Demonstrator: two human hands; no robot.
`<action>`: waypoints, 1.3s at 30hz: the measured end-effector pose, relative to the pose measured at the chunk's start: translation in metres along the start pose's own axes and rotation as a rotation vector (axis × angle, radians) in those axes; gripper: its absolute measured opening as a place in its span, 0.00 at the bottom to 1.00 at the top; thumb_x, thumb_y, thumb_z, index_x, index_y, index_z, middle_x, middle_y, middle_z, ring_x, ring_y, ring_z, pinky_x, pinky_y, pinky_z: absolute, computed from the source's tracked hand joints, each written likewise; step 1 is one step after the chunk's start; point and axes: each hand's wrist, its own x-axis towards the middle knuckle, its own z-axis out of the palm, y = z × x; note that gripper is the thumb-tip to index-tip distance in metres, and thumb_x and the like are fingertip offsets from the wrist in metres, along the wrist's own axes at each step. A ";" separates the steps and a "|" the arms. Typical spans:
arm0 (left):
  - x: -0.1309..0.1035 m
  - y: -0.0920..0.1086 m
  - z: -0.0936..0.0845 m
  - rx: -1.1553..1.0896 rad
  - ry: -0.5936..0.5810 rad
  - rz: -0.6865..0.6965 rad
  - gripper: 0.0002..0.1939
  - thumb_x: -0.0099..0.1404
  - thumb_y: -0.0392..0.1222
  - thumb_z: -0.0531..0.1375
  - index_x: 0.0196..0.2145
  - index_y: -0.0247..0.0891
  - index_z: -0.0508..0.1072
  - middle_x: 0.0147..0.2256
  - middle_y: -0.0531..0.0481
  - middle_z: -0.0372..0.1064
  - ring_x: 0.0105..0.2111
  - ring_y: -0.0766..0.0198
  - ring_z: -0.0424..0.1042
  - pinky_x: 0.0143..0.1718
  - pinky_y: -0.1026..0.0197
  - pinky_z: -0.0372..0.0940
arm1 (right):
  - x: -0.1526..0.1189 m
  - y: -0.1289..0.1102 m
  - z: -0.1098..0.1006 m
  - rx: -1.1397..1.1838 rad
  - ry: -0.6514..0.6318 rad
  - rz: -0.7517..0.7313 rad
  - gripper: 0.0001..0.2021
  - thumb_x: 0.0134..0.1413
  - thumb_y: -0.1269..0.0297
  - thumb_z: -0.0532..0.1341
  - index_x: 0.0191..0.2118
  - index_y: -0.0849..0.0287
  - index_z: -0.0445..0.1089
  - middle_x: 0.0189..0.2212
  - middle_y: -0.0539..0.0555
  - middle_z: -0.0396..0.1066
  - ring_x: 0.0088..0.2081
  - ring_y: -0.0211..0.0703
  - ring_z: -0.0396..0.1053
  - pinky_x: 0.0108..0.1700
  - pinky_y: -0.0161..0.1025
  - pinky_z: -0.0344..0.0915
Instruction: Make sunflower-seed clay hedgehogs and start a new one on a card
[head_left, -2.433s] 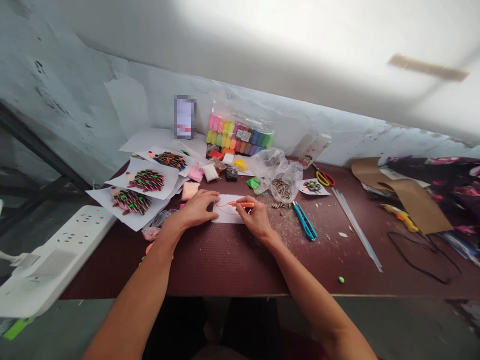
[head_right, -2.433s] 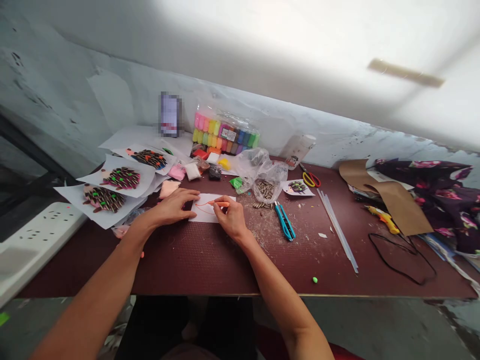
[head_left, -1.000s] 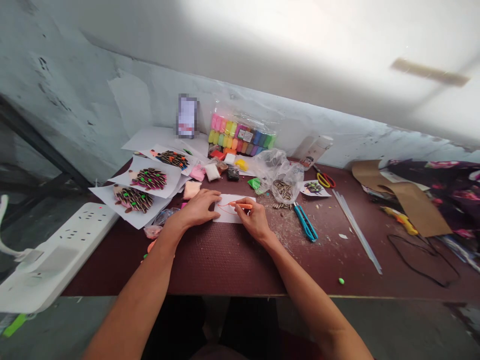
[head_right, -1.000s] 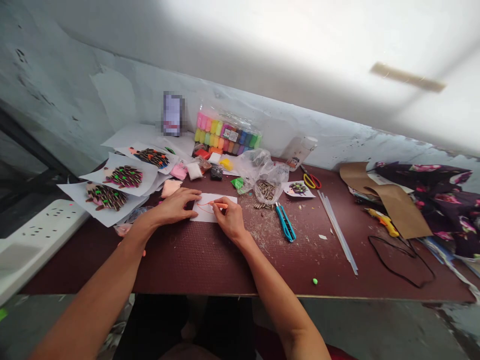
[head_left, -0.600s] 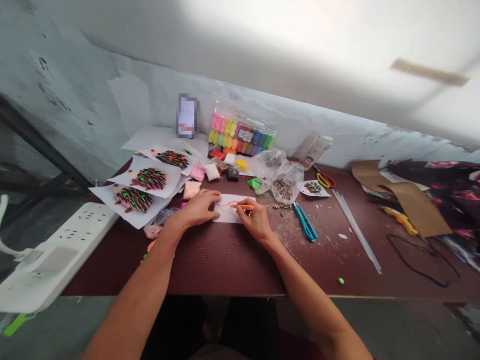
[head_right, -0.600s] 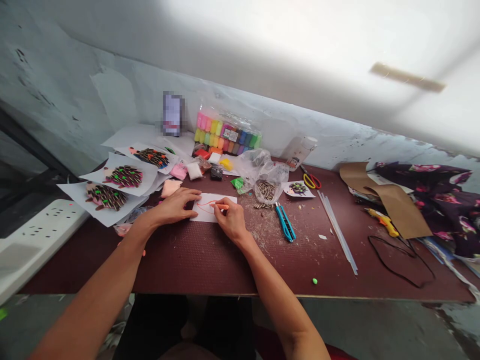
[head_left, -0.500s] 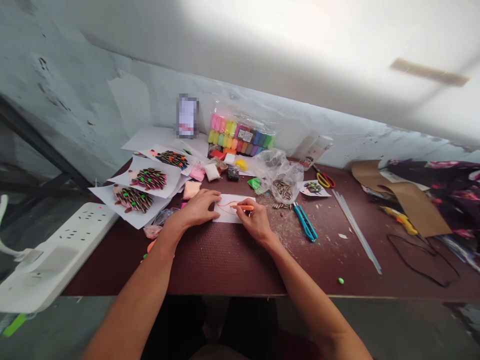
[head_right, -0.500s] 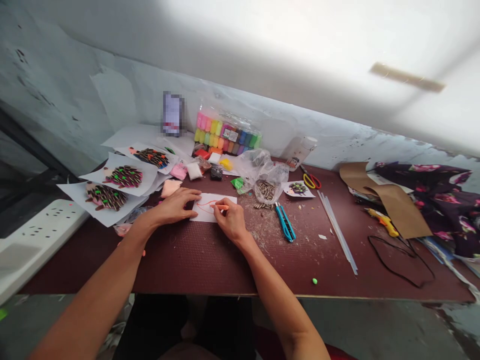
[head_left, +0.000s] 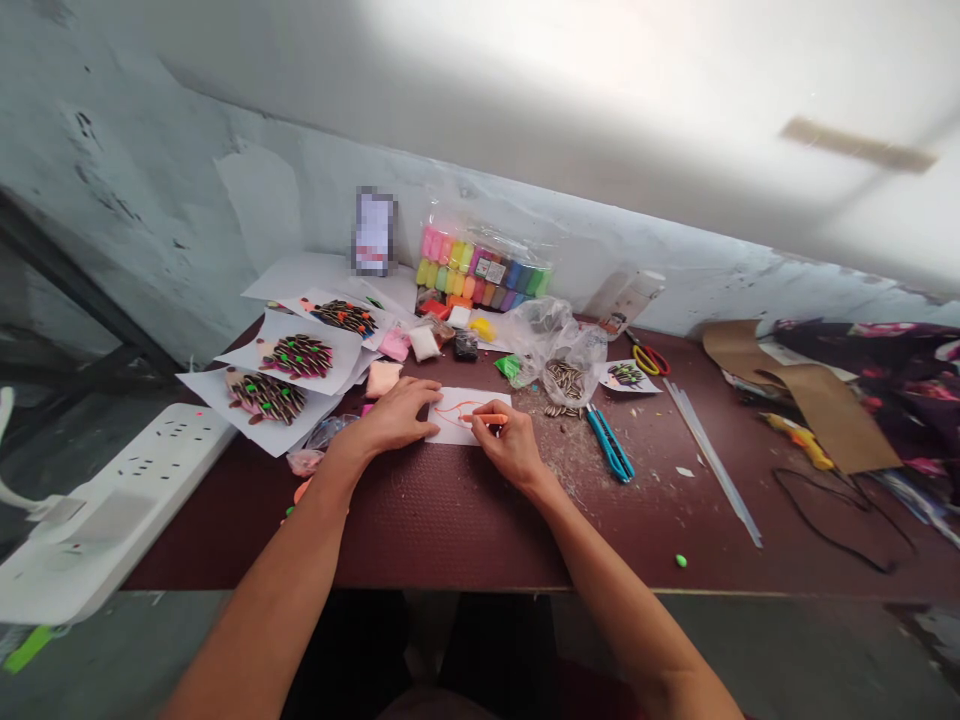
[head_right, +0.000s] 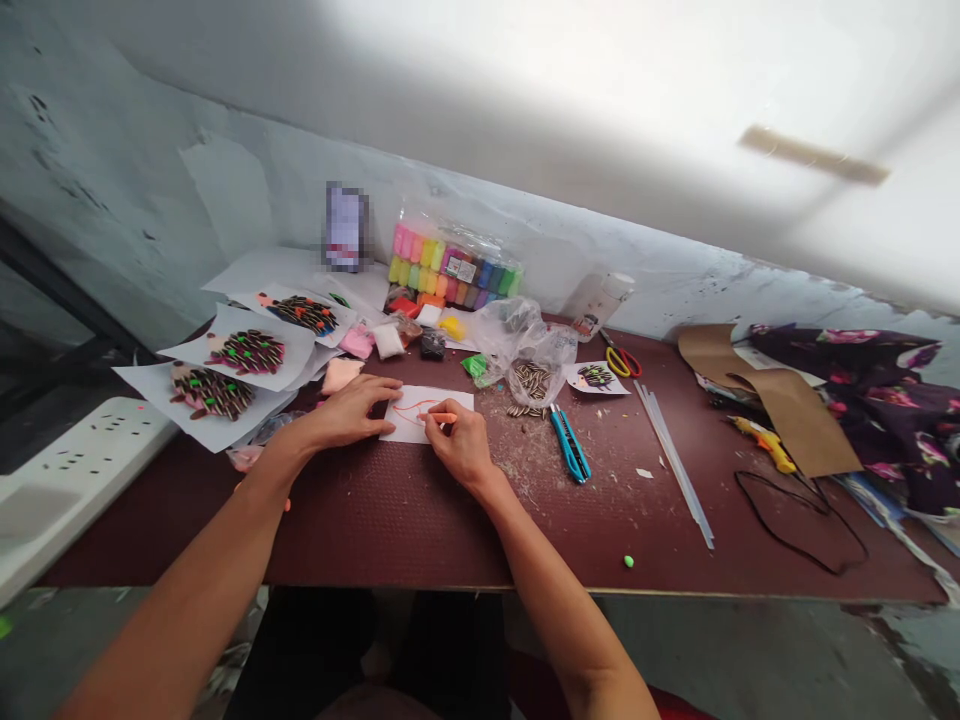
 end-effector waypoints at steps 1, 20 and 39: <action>0.000 0.000 0.000 0.000 0.000 0.000 0.26 0.56 0.43 0.62 0.54 0.39 0.74 0.63 0.42 0.65 0.63 0.47 0.61 0.66 0.45 0.55 | 0.000 0.000 0.000 0.004 -0.002 0.005 0.10 0.57 0.61 0.59 0.31 0.59 0.75 0.25 0.51 0.75 0.23 0.36 0.64 0.29 0.34 0.60; 0.001 -0.002 0.003 -0.018 0.015 0.004 0.26 0.56 0.42 0.63 0.53 0.40 0.74 0.63 0.42 0.65 0.63 0.47 0.61 0.66 0.45 0.54 | 0.003 0.002 0.004 0.013 0.022 -0.012 0.11 0.62 0.59 0.58 0.38 0.58 0.77 0.34 0.55 0.79 0.25 0.38 0.67 0.31 0.35 0.63; 0.002 -0.003 0.002 -0.016 0.006 -0.006 0.27 0.56 0.42 0.63 0.54 0.40 0.74 0.63 0.43 0.65 0.64 0.48 0.61 0.67 0.47 0.54 | 0.001 0.005 0.000 -0.080 0.005 -0.024 0.09 0.60 0.61 0.59 0.34 0.57 0.74 0.30 0.53 0.77 0.24 0.38 0.67 0.31 0.35 0.62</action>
